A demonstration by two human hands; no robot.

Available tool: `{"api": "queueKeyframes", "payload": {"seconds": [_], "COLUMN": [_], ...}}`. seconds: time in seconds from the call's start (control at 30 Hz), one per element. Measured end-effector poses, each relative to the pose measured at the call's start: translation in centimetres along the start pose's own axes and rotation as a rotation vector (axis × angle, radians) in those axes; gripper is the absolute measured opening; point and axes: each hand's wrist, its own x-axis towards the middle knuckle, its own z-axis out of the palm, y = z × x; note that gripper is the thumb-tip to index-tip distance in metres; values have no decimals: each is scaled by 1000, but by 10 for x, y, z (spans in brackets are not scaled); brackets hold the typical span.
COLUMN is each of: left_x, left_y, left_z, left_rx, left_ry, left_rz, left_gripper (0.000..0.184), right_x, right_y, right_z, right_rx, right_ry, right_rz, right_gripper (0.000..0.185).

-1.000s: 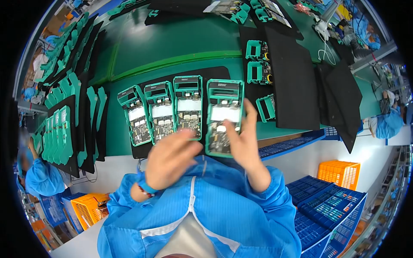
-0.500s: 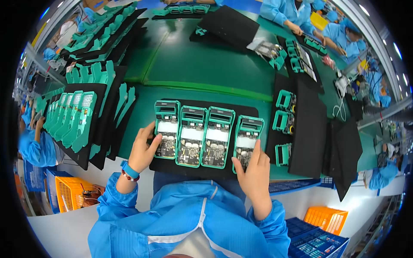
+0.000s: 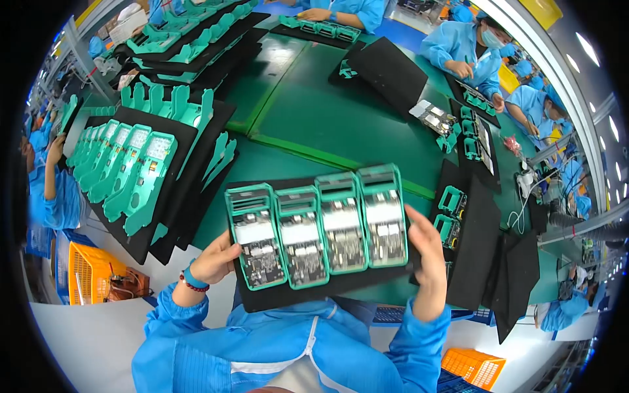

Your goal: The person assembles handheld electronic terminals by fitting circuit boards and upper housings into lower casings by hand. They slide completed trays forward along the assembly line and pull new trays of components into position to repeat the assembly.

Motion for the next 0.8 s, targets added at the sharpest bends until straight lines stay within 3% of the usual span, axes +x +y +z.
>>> {"api": "queueKeyframes", "payload": {"seconds": [0.1, 0.17, 0.3, 0.4, 0.47, 0.5, 0.6, 0.63, 0.73, 0.77, 0.8], "left_x": [8, 20, 59, 68, 63, 59, 63, 64, 90, 97, 107], "left_y": [-7, -12, -31, -46, -43, -39, -30, -29, -19, -9, -6], "left_z": [13, 37, 70, 77, 78, 79, 77, 78, 92, 97, 98], "left_rx": [-147, -287, -423, -291, -141, -138, -269, -339, -427, -412, -420], "left_ry": [121, 219, 378, 407, 385, 319, 144, 90, 139, 144, 144], "left_rz": [208, 334, 538, 483, 369, 341, 133, 31, 45, 87, 103], "left_gripper": [69, 63, 45, 52, 59, 58, 54, 53, 44, 40, 39], "right_x": [59, 113, 172, 142, 135, 141, 171, 178, 198, 198, 202], "right_y": [-7, 5, 44, 38, 35, 39, 33, 21, 7, -5, 1], "right_z": [21, 30, 67, 99, 105, 104, 104, 110, 131, 132, 137], "right_rx": [472, 620, 323, -59, -296, -274, -252, -191, -193, -152, -187], "right_ry": [-11, -98, 70, 197, 216, 192, 106, 41, 182, -15, 120], "right_rz": [-30, -64, 87, 104, 114, -39, -255, -239, -149, -109, -115], "right_gripper": [67, 73, 94, 89, 71, 57, 53, 50, 49, 53, 56]}}
